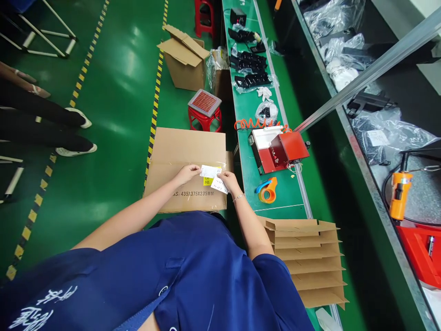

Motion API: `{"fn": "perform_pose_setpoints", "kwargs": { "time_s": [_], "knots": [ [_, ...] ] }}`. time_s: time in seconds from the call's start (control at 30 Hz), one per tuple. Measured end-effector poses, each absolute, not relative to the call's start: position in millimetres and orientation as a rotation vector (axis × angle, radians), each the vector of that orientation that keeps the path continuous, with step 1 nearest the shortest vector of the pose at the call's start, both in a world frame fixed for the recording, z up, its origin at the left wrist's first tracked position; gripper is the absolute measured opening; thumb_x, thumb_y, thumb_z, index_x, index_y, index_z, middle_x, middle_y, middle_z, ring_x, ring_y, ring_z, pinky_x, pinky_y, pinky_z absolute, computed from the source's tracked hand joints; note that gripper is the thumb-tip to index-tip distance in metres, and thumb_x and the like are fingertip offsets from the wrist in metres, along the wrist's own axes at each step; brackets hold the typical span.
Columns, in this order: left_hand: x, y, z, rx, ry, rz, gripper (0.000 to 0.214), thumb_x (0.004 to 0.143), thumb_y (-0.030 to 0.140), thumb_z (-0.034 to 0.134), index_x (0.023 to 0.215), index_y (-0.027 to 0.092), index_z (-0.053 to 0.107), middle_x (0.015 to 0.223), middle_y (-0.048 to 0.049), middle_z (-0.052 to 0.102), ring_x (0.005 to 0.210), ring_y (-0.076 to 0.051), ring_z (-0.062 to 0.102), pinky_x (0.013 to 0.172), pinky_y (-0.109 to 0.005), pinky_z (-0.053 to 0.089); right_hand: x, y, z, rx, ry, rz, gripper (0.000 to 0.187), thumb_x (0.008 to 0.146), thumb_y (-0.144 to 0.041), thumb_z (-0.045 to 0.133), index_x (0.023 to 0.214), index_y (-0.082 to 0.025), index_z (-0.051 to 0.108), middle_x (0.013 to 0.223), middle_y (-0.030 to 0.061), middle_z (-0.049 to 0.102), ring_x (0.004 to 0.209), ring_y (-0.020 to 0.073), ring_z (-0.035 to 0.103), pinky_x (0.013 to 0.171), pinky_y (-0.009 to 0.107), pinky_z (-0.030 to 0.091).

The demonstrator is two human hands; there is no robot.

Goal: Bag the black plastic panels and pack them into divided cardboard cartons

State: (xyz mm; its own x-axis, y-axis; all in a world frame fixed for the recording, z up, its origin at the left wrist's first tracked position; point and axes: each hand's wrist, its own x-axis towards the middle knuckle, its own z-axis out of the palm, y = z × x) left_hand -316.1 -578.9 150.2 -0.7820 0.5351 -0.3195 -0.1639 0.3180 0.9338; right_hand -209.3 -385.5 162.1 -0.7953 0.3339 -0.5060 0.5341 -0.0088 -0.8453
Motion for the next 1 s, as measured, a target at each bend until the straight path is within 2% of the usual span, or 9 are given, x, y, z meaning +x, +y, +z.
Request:
{"fn": "perform_pose_setpoints", "kwargs": {
  "time_s": [0.23, 0.4, 0.6, 1.0],
  "knots": [
    [-321, -562, 122, 0.226, 2.191, 1.261, 0.023, 0.086, 0.036, 0.069, 0.075, 0.016, 0.066, 0.083, -0.0027, 0.071, 0.081, -0.018, 0.066, 0.081, -0.034, 0.051, -231, -372, 148, 0.927, 2.377, -1.495, 0.025, 0.080, -0.036, 0.062, 0.063, -0.018, 0.055, 0.060, -0.0016, 0.057, 0.059, 0.0115, 0.050, 0.056, 0.022, 0.035],
    [-320, -556, 116, 0.240, 2.292, 1.027, 0.025, 0.094, 0.039, 0.064, 0.088, 0.014, 0.067, 0.091, -0.0031, 0.069, 0.086, -0.017, 0.066, 0.084, -0.037, 0.055, -240, -368, 139, 0.876, 2.518, -1.206, 0.021, 0.082, -0.027, 0.063, 0.064, -0.017, 0.059, 0.068, 0.0013, 0.062, 0.065, 0.0123, 0.051, 0.060, 0.023, 0.033],
    [-318, -555, 117, 0.267, 2.380, 0.845, 0.024, 0.093, 0.038, 0.065, 0.087, 0.015, 0.067, 0.095, -0.0044, 0.069, 0.089, -0.017, 0.065, 0.085, -0.038, 0.054, -241, -370, 138, 0.798, 2.585, -1.031, 0.020, 0.087, -0.028, 0.061, 0.070, -0.017, 0.063, 0.076, 0.0036, 0.068, 0.069, 0.0131, 0.056, 0.061, 0.023, 0.034],
    [-322, -547, 117, 0.275, 2.441, 0.713, 0.016, 0.086, 0.031, 0.063, 0.075, 0.020, 0.065, 0.083, -0.0041, 0.070, 0.083, -0.021, 0.063, 0.073, -0.032, 0.046, -244, -378, 141, 0.773, 2.629, -0.864, 0.018, 0.090, -0.025, 0.056, 0.076, -0.017, 0.064, 0.081, 0.0056, 0.070, 0.071, 0.0142, 0.059, 0.061, 0.022, 0.035]
  ]
}}
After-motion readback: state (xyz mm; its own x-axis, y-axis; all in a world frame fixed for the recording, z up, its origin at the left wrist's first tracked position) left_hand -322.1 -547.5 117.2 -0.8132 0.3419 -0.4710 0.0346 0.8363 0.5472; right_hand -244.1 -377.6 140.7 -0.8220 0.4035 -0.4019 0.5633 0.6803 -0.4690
